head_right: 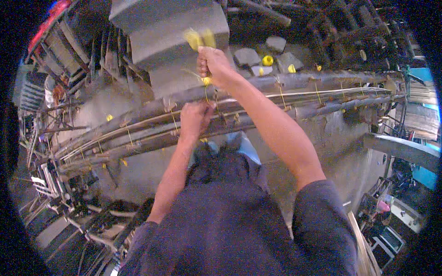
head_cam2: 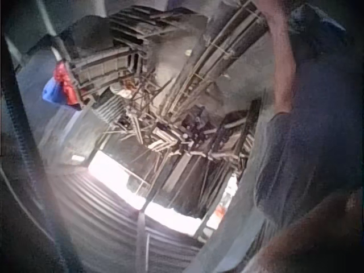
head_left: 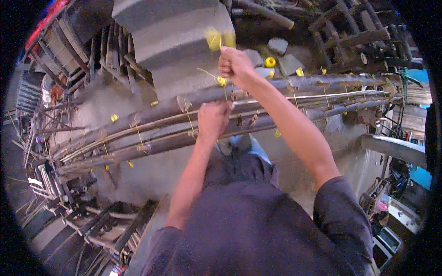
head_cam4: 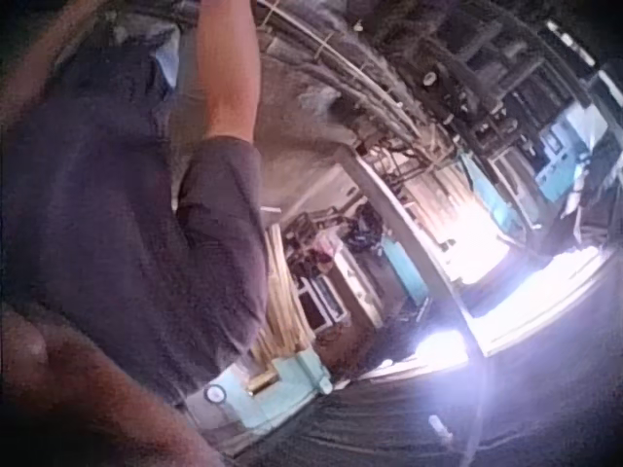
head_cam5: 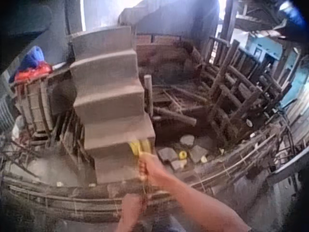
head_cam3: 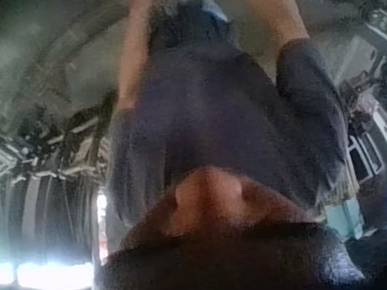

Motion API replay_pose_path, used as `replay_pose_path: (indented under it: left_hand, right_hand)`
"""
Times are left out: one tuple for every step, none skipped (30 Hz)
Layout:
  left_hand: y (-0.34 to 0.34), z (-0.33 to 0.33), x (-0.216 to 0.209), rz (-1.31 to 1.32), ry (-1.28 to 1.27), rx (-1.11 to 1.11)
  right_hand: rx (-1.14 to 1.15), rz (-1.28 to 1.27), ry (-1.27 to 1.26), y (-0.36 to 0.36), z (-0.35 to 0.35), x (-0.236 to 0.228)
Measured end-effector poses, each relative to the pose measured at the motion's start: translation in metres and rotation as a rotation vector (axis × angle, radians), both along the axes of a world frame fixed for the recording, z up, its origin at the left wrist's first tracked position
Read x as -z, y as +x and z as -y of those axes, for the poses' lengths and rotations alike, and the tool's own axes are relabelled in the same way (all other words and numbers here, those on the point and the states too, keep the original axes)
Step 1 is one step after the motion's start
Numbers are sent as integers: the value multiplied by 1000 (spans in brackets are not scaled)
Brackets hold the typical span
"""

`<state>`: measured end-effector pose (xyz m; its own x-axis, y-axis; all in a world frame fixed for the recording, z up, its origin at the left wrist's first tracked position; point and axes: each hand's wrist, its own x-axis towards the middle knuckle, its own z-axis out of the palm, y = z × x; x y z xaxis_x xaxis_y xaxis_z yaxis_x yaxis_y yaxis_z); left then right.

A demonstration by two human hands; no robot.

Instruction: The person repeatedly ties yellow rope around long bamboo poles laid on a wooden rack in a workshop. They pull the rope, wrap it around the poles, and secure it with knots at regular intervals. The person occasionally walks along the rack to reach different sections.

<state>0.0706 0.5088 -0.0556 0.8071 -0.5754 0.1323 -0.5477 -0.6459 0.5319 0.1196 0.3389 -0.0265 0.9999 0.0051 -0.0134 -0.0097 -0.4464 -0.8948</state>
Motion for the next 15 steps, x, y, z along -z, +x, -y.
replay_pose_path:
  left_hand:
    - [-1,-8,3,-9,11,15]
    - [3,-8,4,-8,16,57]
    - [-1,-1,-1,-29,-39,7]
    - [-1,4,-4,-62,-75,2]
    - [-4,4,-8,-98,-104,-7]
    - [-7,5,-13,-141,-123,-8]
    - [-5,13,-31,-509,-340,-50]
    - [7,24,-42,-530,-416,14]
    - [14,27,-47,-592,-491,66]
    - [31,38,-63,-604,-379,35]
    - [63,57,-67,-578,-292,8]
    - [91,62,-31,-731,-296,-118]
    - [111,61,7,-889,-304,-228]
    - [118,65,23,-893,-238,-173]
    - [126,70,33,-889,-175,-116]
  right_hand:
    - [-13,57,153,-35,-13,-19]
    - [-97,137,76,-83,-23,-18]
    - [-216,194,-81,-128,-33,0]
    - [-372,130,-203,-156,-43,24]
    - [-628,-117,-266,-162,-47,40]
    - [-628,-44,-347,-164,-58,45]
    - [-632,39,-438,-158,-71,49]
    - [-625,119,-528,-152,-78,51]
    - [-492,-18,-373,-155,-83,45]
    - [-529,-37,-355,-157,-79,41]
    - [-466,-32,-374,-167,-74,47]
    - [-423,-2,-399,-170,-71,49]
    - [-454,7,-374,-169,-70,47]
    - [-467,2,-348,-166,-68,46]
    - [-417,26,-296,-163,-65,38]
